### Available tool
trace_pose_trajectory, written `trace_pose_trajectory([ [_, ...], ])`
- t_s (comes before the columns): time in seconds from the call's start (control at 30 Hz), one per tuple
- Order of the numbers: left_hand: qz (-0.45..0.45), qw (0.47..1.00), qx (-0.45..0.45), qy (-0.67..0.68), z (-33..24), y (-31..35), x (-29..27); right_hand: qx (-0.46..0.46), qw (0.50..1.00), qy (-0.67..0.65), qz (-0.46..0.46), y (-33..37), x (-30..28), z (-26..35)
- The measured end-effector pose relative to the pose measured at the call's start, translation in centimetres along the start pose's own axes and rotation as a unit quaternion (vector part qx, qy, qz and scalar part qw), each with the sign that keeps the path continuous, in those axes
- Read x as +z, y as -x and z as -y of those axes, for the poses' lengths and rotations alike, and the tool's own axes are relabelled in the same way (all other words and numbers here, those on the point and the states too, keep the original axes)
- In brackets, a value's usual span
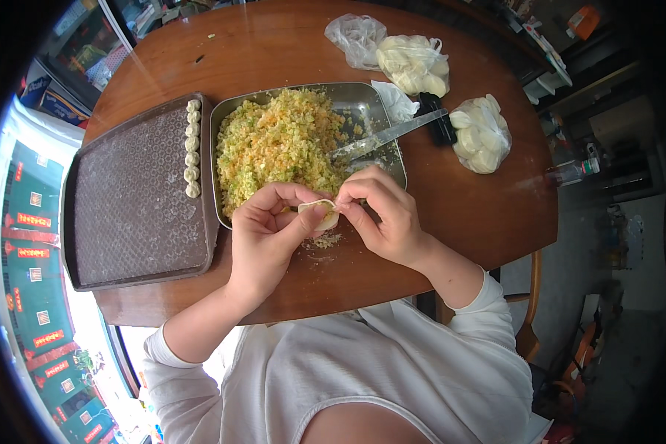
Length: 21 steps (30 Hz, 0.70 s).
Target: Filling and folding dumplings by hand using a vegetable mixture and wrappers.
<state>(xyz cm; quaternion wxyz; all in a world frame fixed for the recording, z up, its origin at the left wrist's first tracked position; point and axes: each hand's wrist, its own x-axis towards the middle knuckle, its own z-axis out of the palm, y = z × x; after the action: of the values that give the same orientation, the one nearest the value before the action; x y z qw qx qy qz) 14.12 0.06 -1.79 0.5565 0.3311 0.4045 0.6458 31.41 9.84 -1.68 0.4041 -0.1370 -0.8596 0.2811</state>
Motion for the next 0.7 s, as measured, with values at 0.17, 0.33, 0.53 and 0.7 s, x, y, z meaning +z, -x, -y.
trace_pose_trajectory([
  [0.17, -0.007, 1.000, 0.005, -0.018, -0.02, 0.08, 0.16, -0.033, 0.999, 0.021, 0.006, 0.15, 0.01, -0.17],
  [0.33, -0.006, 0.999, -0.003, -0.034, 0.13, 0.05, 0.00, -0.044, 0.998, 0.034, 0.003, 0.13, -0.01, -0.22],
  [0.53, 0.007, 0.999, -0.008, -0.045, 0.16, 0.01, -0.16, -0.042, 0.999, 0.026, -0.022, 0.20, -0.01, -0.18],
  [0.7, 0.011, 0.999, -0.019, -0.033, 0.23, -0.06, -0.24, -0.019, 0.999, 0.008, -0.043, 0.17, 0.15, -0.10],
])
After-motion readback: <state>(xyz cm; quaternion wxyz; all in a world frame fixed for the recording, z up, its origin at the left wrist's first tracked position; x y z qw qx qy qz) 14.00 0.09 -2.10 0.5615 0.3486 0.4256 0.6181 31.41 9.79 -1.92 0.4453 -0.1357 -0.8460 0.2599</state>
